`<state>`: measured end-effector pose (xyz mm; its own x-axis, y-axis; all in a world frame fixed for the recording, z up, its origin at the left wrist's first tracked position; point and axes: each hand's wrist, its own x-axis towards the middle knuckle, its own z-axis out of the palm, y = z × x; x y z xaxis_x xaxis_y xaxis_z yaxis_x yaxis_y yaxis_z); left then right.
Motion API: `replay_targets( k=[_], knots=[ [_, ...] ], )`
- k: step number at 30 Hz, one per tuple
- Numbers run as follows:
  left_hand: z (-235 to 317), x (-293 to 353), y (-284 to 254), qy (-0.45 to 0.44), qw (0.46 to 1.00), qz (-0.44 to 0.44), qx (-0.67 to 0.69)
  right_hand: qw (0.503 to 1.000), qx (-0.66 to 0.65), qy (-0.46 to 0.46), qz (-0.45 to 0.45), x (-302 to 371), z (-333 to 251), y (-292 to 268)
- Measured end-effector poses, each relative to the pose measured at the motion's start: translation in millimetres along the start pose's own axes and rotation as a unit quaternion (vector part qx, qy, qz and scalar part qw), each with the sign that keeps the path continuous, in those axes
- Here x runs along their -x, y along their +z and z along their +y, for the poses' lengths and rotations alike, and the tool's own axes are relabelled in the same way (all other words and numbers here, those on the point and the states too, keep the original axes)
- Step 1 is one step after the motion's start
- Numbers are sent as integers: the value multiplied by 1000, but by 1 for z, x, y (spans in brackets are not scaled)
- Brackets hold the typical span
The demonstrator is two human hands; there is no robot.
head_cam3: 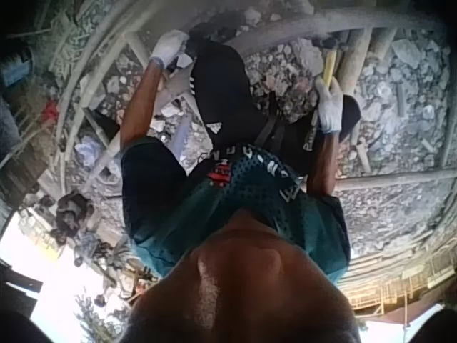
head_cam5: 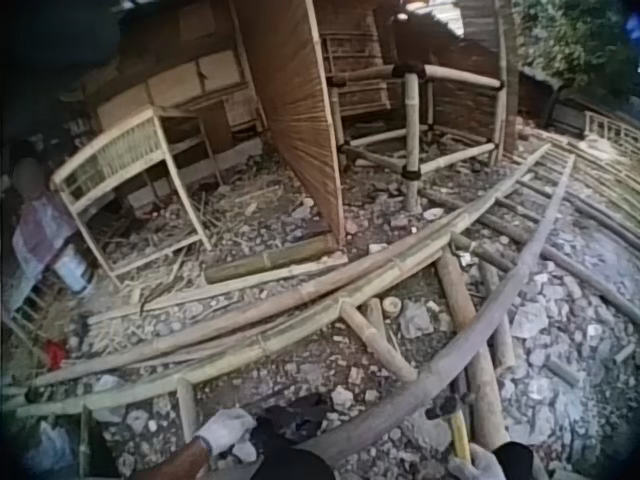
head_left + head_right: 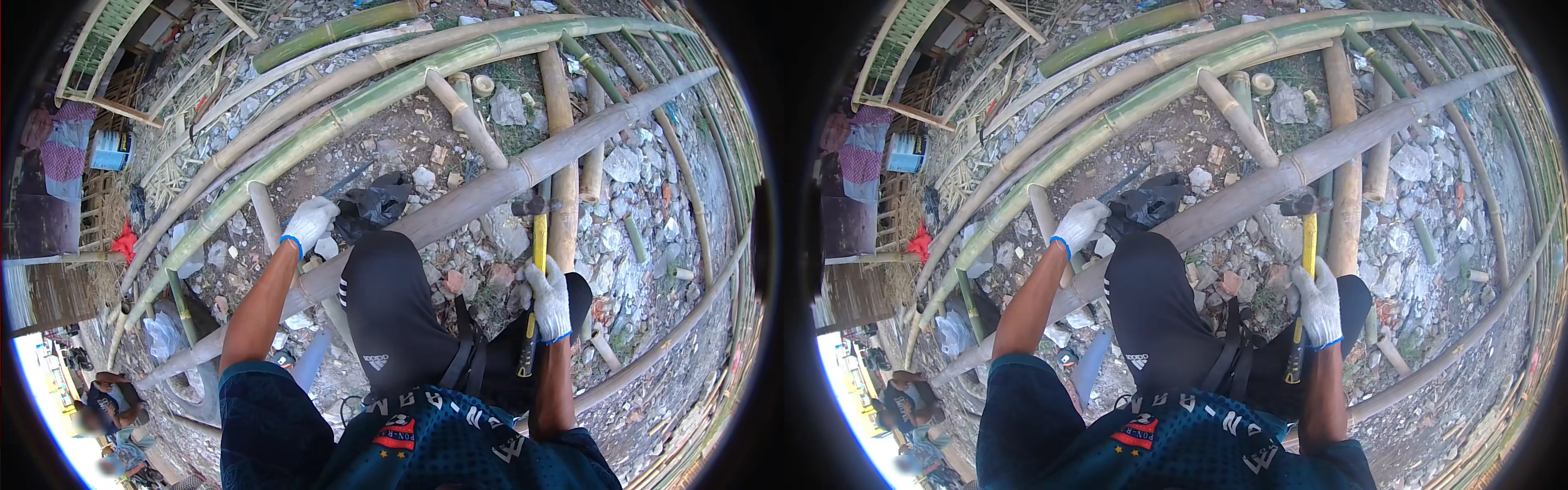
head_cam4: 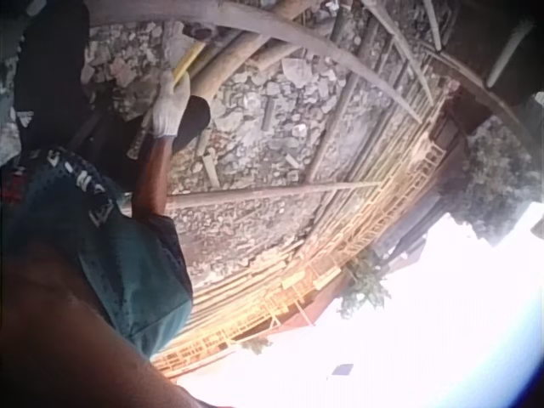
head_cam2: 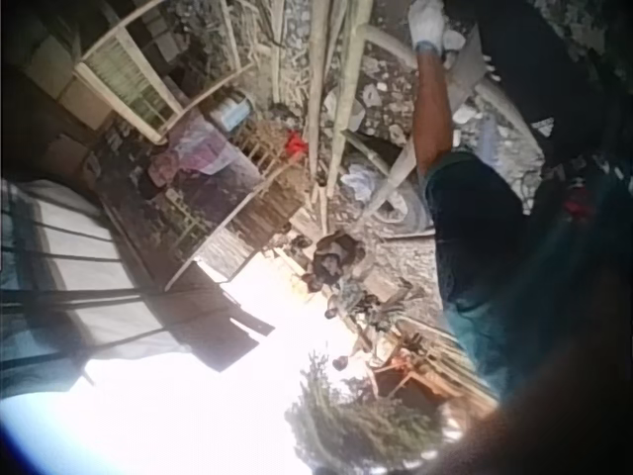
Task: The person assembles a bamboo structure by taking pegs from plastic bags, positioning them into holes in bamboo poles, and driving them in with a hammer.
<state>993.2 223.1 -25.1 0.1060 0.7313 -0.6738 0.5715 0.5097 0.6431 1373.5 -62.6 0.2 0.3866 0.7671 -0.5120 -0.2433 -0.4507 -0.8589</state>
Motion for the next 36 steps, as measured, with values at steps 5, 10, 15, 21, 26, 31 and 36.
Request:
replay_targets(
  k=[5, 10, 15, 21, 26, 31, 36],
  knots=[
    [39, 12, 11, 120, 987, 35, 100, 1000, 10, -2, -9, -1, -29, 16],
    [121, -34, 45, 282, 946, 77, 139, 983, -98, -126, -94, 11, -75, 45],
    [182, -120, 82, 463, 870, 166, 25, 962, 223, -102, 115, 5, -22, 44],
    [216, -208, 114, 533, 817, 178, -126, 942, 307, -86, 107, -5, -33, 37],
    [216, -239, 132, 524, 806, 218, -168, 943, 290, -129, 103, -38, -86, 55],
    [220, -237, 139, 505, 803, 263, -178, 891, 287, -335, 106, -127, -113, 81],
    [217, -236, 137, 493, 813, 260, -172, 871, 276, -400, 76, -193, -144, 117]
  ],
)
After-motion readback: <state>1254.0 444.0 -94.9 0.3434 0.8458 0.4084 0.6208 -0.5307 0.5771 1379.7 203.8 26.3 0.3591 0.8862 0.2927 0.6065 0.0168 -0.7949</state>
